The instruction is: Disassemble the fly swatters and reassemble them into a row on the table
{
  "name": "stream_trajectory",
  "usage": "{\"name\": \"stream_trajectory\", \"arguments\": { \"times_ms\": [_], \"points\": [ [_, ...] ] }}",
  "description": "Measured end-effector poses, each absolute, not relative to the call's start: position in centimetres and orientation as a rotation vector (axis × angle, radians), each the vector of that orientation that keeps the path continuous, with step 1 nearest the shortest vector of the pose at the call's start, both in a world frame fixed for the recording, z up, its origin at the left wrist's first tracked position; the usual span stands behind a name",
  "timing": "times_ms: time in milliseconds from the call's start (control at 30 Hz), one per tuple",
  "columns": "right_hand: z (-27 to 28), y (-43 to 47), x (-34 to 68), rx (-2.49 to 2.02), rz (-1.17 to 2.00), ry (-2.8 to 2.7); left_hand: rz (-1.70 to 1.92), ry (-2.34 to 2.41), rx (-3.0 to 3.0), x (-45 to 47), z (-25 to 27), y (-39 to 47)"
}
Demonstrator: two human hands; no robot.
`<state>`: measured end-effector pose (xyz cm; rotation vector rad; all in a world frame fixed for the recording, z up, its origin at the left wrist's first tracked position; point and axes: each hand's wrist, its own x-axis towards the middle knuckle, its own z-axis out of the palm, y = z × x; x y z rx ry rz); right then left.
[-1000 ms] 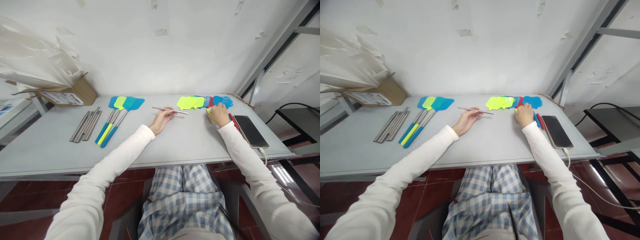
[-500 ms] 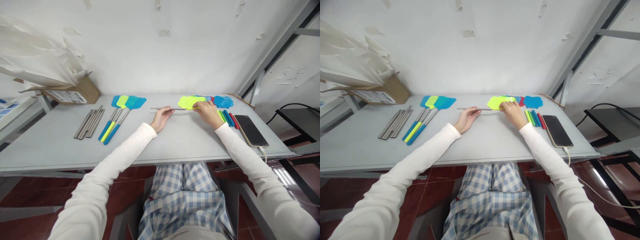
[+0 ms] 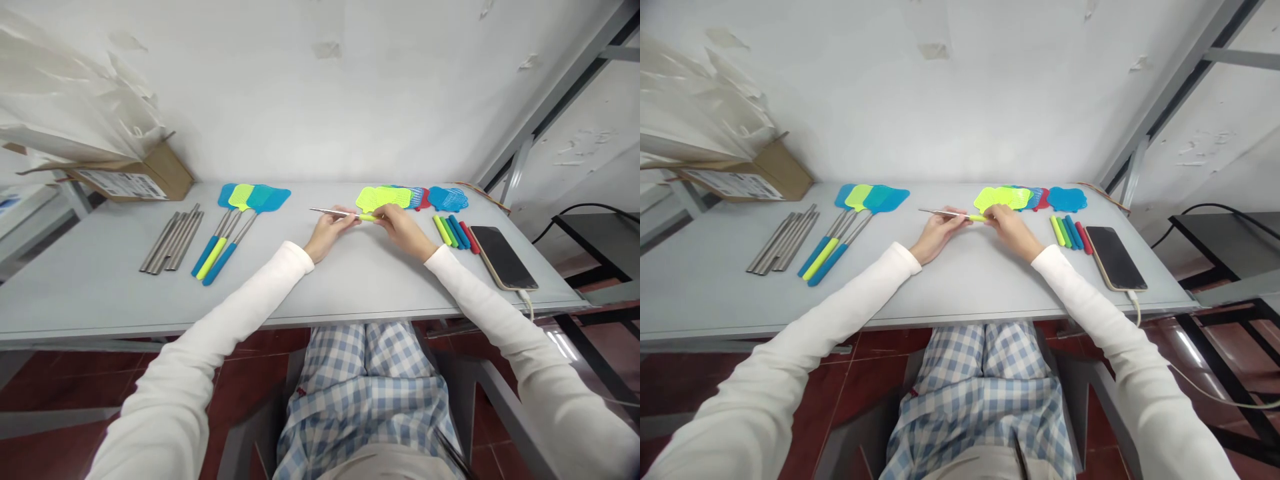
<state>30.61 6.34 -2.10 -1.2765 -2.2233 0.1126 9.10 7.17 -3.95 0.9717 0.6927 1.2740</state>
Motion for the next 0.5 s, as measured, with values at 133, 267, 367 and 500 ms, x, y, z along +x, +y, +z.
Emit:
{"name": "stream_trajectory", "arguments": {
  "times_ms": [133, 267, 367, 500],
  "points": [
    [-2.8, 5.5, 29.1, -1.101, 0.438, -2.172, 1.298, 0.726, 1.117, 9.2, -3.8, 6.5],
    [-2.3, 5.8, 28.9, -1.101, 0.559, -2.187, 1.184, 0.705, 1.104, 9.0, -3.5, 6.0],
    [-2.1, 7.9, 29.9, -1.308, 0.307, -2.150, 1.047, 0.762, 1.081, 8.9, -3.4, 6.0],
    [-3.1, 11.7, 31.3, -1.699, -0.110, -1.994, 1.016, 0.826, 1.020, 8.9, -3.3, 6.4]
  ]
}}
